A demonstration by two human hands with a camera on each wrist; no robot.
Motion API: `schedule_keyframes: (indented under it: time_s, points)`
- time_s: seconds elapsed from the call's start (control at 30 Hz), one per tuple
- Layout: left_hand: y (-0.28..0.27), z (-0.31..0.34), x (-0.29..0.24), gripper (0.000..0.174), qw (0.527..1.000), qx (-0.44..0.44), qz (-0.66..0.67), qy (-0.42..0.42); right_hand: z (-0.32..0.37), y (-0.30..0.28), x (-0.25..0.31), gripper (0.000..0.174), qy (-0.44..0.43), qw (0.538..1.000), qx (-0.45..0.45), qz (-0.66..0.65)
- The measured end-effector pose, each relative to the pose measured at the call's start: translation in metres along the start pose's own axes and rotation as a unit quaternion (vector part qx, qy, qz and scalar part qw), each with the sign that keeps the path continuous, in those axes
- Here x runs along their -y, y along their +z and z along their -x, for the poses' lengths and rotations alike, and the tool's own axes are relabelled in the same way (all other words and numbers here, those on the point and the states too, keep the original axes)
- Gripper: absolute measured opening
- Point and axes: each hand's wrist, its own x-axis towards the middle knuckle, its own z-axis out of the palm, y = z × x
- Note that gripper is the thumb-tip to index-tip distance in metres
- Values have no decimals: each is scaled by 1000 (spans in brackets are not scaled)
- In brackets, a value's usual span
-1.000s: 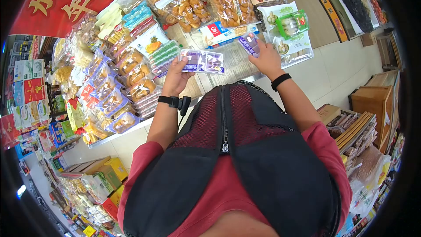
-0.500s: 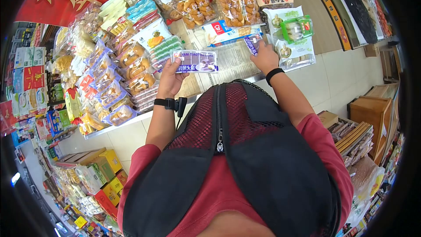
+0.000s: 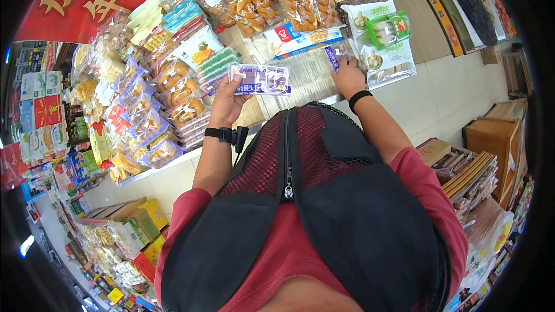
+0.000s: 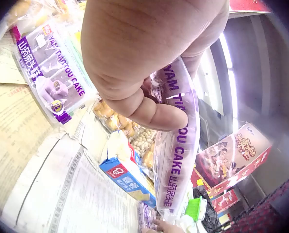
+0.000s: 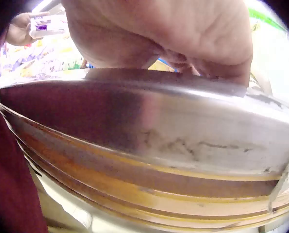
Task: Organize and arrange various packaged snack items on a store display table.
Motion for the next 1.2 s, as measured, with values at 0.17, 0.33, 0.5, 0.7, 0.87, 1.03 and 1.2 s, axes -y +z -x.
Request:
schedule_keyframes:
  time_s: [0.17, 0.33, 0.5, 0.7, 0.87, 1.03, 1.2]
  points:
    - [6, -5, 2, 24, 1000, 12, -12, -12, 0, -1, 0, 53, -13, 1000, -5, 18]
    - [19, -9, 3, 25, 999, 20, -21, -23, -7, 4, -4, 49, -35, 999, -19, 33]
    - [31, -12, 8, 25, 998, 27, -28, -39, 8, -29, 10, 51, -85, 996, 2, -32]
    - [54, -26, 15, 27, 994, 75, -47, -64, 42, -63, 38, 65, -314, 916, -11, -249]
    - [79, -43, 26, 27, 986, 131, -37, -97, 46, -75, 44, 72, -390, 893, -44, -221]
    - [78, -57, 36, 35, 985, 118, -37, -119, 47, -76, 32, 72, -244, 959, -15, -145]
    - [53, -46, 32, 39, 988, 47, -109, -97, 26, -53, 1, 69, -68, 993, -53, -82]
